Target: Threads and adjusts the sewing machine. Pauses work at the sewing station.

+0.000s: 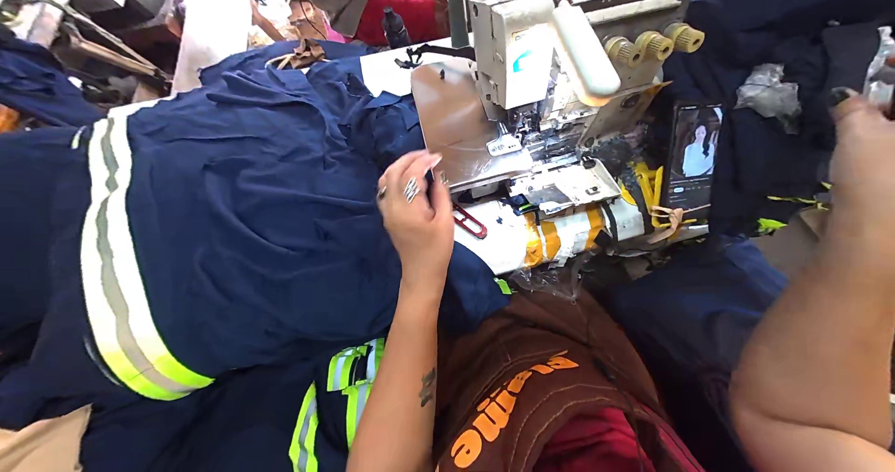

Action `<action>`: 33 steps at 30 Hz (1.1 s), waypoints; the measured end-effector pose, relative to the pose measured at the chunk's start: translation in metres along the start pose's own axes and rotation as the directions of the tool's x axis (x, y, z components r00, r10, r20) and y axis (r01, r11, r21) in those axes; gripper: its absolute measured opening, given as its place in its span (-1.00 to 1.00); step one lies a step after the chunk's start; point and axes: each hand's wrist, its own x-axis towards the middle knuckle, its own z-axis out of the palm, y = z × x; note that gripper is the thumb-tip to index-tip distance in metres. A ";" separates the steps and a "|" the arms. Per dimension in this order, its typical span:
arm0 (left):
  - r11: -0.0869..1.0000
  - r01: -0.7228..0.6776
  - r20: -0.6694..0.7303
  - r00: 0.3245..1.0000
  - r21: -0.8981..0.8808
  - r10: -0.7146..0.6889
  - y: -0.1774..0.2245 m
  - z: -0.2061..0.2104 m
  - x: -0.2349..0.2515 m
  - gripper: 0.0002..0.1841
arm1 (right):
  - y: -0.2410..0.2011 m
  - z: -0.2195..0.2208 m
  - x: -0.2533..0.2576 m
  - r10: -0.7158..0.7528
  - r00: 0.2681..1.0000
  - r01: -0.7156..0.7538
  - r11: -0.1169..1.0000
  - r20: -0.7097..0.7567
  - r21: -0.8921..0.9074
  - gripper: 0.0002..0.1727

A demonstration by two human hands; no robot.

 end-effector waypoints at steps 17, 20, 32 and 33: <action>0.925 0.346 0.227 0.899 0.157 -0.375 -0.017 0.020 0.077 -0.81 | -0.033 0.017 -0.057 -0.095 0.985 0.062 0.974 0.147 0.218 -0.54; 0.943 0.300 0.274 0.904 0.141 -0.328 -0.006 0.026 0.078 -0.82 | -0.041 0.026 -0.064 -0.140 0.975 0.091 0.960 0.172 0.264 -0.53; 0.907 0.277 0.365 0.847 0.317 -0.387 0.012 0.050 0.098 -0.69 | -0.064 0.043 -0.081 -0.108 0.960 0.013 0.938 0.258 0.345 -0.52; 0.908 0.278 0.364 0.848 0.312 -0.385 0.011 0.050 0.098 -0.71 | -0.067 0.044 -0.082 -0.119 0.956 0.020 0.938 0.268 0.345 -0.54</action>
